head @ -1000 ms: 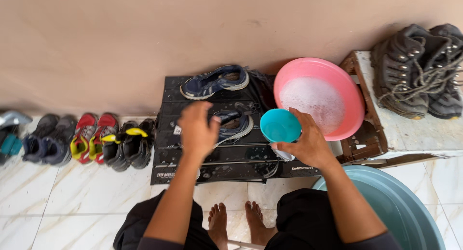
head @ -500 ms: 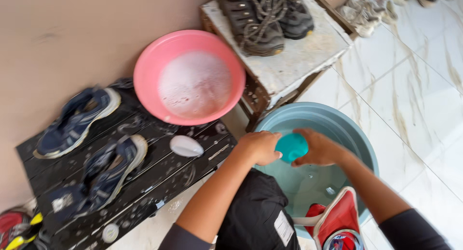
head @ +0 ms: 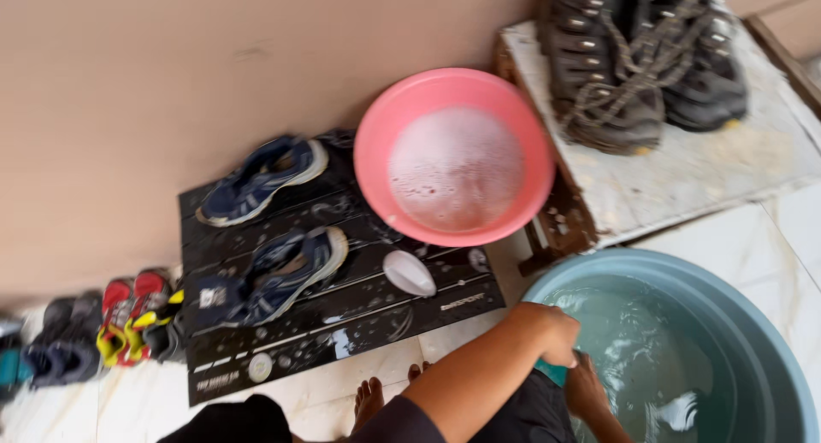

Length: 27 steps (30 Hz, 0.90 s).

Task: The person pours soapy water from a small blue bowl onto a dark athletic shoe, rubs the shoe with a sponge, and handles a pair of black shoelaces.

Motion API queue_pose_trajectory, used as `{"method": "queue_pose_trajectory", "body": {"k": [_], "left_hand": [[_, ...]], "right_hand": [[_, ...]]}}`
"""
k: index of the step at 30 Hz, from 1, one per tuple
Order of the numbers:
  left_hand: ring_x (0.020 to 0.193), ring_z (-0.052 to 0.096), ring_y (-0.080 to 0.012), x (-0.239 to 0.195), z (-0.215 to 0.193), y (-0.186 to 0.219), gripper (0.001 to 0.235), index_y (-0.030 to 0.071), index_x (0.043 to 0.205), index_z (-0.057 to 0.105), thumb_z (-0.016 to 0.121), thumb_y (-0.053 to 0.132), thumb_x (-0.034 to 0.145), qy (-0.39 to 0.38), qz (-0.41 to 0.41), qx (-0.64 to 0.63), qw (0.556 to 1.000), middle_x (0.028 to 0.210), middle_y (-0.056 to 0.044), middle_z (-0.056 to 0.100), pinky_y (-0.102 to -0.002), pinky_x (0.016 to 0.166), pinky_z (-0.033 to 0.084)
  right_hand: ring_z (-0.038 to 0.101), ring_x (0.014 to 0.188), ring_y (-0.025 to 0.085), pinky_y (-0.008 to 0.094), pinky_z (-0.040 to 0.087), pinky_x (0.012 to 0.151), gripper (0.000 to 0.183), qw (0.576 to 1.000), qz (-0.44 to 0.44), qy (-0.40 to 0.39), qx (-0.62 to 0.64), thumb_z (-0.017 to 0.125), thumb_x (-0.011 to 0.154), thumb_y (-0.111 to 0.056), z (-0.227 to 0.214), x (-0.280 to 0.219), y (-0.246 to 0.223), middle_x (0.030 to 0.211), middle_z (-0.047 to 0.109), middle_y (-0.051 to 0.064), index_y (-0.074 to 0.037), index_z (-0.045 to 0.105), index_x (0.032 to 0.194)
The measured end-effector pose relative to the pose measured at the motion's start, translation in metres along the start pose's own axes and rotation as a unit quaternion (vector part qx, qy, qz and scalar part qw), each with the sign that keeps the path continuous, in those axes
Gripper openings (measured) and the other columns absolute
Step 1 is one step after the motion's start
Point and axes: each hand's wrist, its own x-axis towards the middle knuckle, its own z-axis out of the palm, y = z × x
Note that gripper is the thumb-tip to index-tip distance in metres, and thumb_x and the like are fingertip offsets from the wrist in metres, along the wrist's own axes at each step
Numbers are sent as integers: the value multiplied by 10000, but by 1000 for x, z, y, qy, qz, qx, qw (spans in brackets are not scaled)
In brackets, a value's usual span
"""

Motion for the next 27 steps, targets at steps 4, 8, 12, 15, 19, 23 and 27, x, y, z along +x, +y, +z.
{"method": "queue_pose_trajectory", "body": {"k": [4,8,12,15,19,23,27], "left_hand": [[1262,716,-350,65,28,-10,643,86,1538,658,577,492,1045,7,16,-2,1000,1568,-170,630,-524,825,670],[1033,762,-382,70,37,-21,495,126,1196,775,696,486,866,177,5,-42,983,1202,-154,782,-561,681,635],[1460,615,-423,-42,17,-28,777,223,1683,497,530,519,965,260,108,-179,943,1641,-183,616,-608,1011,581],[1333,736,-360,-64,31,-56,626,94,1533,640,578,432,1010,421,233,-227,847,1460,-178,762,-502,1052,571],[1330,765,-328,-200,60,-117,554,137,1524,642,569,432,1061,480,218,-248,813,1575,-111,707,-507,934,585],[1184,730,-361,-268,119,-214,258,218,1226,802,706,356,1030,606,-56,-243,756,1252,-74,794,-530,883,561],[1027,614,-361,-270,185,-330,302,190,852,775,655,150,1127,678,-219,-178,678,978,-45,727,-534,807,525]], "right_hand": [[346,1632,485,675,536,1138,910,978,-153,77,119,763,974,-248,10,21,59,1729,395,200,-85,312,1747],[656,1451,364,568,594,1062,1292,952,-160,207,158,1069,532,-334,-78,-12,40,1630,607,121,-216,539,1704],[681,1432,265,450,559,1164,1420,935,-219,269,73,1155,405,-337,-196,-50,4,1577,664,95,-180,574,1692],[658,1462,303,481,555,1181,1390,912,-287,286,57,1136,397,-210,-286,-97,-60,1602,650,143,-98,589,1670],[612,1504,317,577,730,906,1442,931,-247,268,-7,1148,444,-151,-357,-157,-174,1718,540,110,-166,507,1735],[660,1443,292,498,560,1122,1307,922,-282,265,-27,1103,481,-314,-366,-189,-282,1622,645,97,-212,583,1676],[647,1427,219,468,557,1154,1197,941,-272,192,53,1062,592,-194,-339,-213,-392,1618,629,33,-249,567,1681]]}}
